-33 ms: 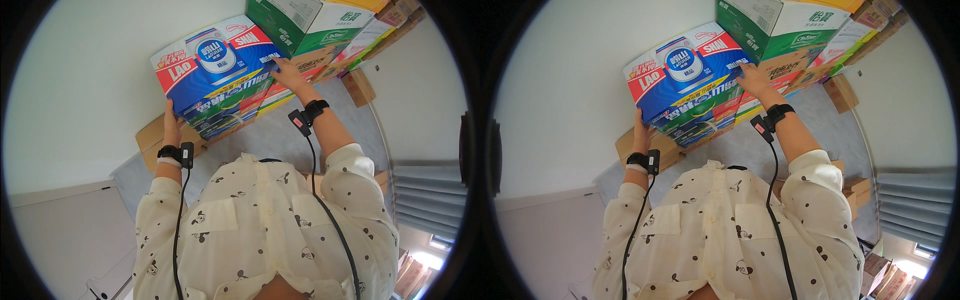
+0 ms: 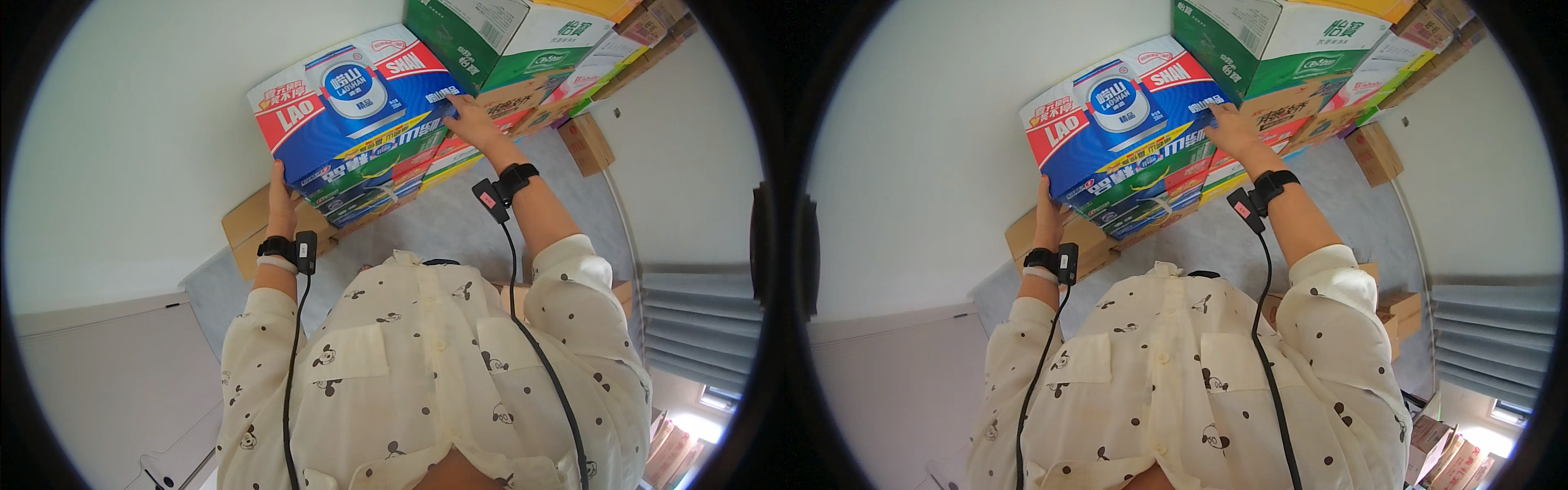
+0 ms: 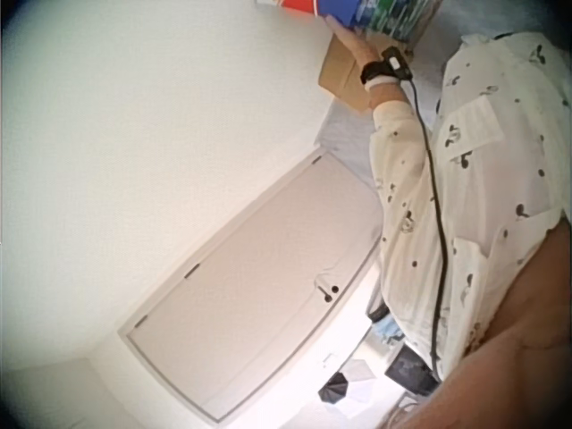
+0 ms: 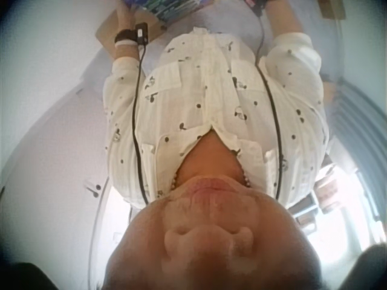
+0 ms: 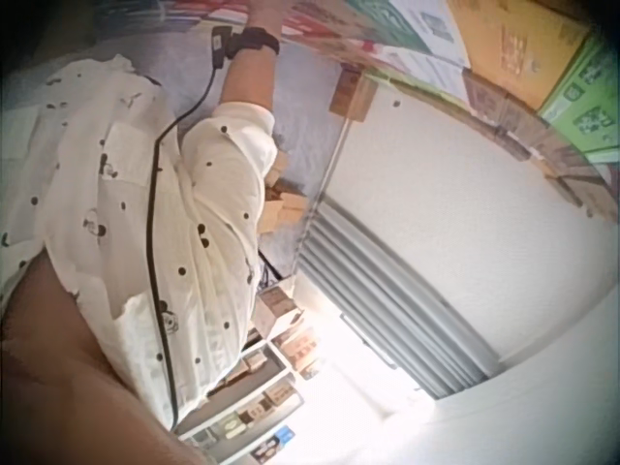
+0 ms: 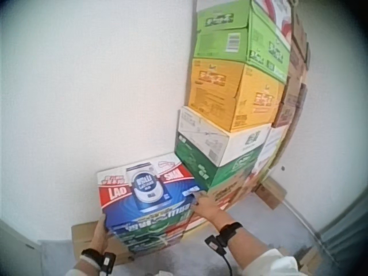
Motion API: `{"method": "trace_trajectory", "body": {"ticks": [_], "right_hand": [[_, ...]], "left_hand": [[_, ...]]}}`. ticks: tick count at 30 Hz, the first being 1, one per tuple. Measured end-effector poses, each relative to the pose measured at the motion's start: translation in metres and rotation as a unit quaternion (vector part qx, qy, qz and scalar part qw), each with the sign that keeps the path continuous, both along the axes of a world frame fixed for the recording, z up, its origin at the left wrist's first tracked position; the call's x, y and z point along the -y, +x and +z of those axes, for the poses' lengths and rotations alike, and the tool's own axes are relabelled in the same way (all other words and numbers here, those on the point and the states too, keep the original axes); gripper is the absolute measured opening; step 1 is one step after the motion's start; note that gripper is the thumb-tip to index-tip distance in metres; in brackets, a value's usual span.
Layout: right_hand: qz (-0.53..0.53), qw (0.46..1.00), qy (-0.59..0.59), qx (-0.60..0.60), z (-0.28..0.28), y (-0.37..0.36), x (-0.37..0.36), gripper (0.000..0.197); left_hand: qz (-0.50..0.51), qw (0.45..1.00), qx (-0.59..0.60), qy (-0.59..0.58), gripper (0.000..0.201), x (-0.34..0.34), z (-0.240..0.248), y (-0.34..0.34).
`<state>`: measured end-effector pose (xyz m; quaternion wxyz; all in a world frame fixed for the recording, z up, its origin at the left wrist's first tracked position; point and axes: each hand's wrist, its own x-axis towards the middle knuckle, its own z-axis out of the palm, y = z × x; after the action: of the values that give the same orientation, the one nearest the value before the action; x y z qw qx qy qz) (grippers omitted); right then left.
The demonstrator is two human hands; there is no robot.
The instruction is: The person picks up cardboard boxes containing canned beverages from the floor and places them onto existing stacks against a wall.
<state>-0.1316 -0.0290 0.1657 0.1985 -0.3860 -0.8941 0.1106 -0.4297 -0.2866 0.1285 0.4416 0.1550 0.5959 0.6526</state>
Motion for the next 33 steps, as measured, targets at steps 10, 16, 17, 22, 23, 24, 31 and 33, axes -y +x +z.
{"method": "trace_trajectory", "body": {"ticks": [10,16,17,22,23,24,31,33], "right_hand": [[-0.022,0.998,-0.059,-0.007,0.001,0.014,0.006,0.054],[-0.008,1.0,0.017,0.025,-0.007,0.003,0.008,0.054],[-0.002,0.999,0.021,0.03,-0.011,0.005,0.013,0.055],[-0.009,1.0,-0.002,0.024,-0.005,0.0,0.026,0.056],[-0.011,0.999,-0.02,0.039,0.002,-0.003,0.029,0.055],[-0.016,0.999,-0.017,0.037,0.001,-0.004,0.032,0.055],[-0.033,0.996,0.005,0.079,-0.005,-0.004,0.035,0.059],[-0.027,0.998,-0.001,0.051,-0.006,-0.002,0.036,0.058]], "left_hand": [[-0.089,0.978,-0.176,0.062,0.068,0.017,-0.043,0.006],[-0.065,0.956,-0.234,0.164,0.052,-0.001,-0.08,-0.015],[-0.057,0.958,-0.248,0.132,0.05,0.007,-0.084,-0.013],[-0.051,0.952,-0.294,0.06,0.046,0.016,-0.072,-0.008],[-0.044,0.95,-0.305,0.04,0.044,0.016,-0.068,-0.006],[-0.048,0.95,-0.306,0.045,0.044,0.016,-0.071,-0.008],[-0.057,0.942,-0.329,0.02,0.044,0.017,-0.072,-0.011],[-0.062,0.947,-0.31,0.059,0.048,0.019,-0.077,-0.014]]}}
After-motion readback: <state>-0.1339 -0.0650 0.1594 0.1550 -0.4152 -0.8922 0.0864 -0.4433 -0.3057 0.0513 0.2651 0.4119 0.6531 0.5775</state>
